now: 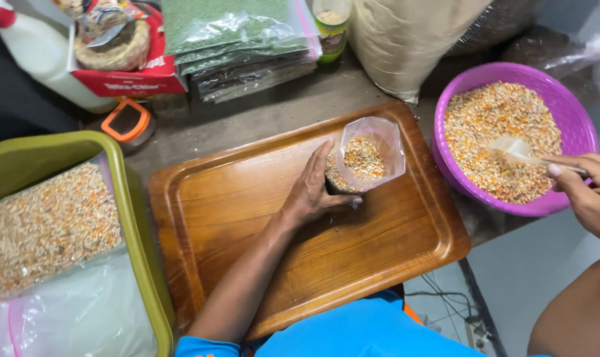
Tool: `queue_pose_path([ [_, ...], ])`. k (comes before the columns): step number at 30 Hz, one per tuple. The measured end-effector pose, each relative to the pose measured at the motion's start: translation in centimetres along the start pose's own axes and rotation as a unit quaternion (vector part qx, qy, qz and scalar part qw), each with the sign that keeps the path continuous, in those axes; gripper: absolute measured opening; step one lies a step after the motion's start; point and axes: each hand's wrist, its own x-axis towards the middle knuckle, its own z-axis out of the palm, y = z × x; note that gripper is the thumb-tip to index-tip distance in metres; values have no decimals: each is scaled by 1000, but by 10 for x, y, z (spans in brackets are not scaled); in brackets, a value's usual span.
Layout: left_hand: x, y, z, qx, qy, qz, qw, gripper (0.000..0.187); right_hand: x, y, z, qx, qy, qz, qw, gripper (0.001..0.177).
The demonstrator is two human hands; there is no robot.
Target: Filling a small plastic bag with mixed bird seeds using a scoop and flattening it on a wooden tray.
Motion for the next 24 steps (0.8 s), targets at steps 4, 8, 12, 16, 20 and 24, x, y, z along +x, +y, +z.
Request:
queue_pose_path([
  [4,2,5,-3,-1,-9,-17,1000,128,7,-47,2,16,-71,63,995,24],
  [8,2,6,-4,-11,-11,-31,999,128,28,-58,36,-55,-24,37,997,19],
  [12,0,6,-4,-10,-13,-37,999,129,48,-66,50,-63,-17,48,997,22],
  [16,4,11,-8,-15,-8,-46,999,127,49,-44,44,-108,69,-43,991,19],
  [20,2,10,-7,-18,-16,-46,999,128,52,-48,55,-184,41,-28,982,25],
  [24,2,6,-5,-11,-26,-70,997,128,38,-27,50,-44,53,77,995,21],
])
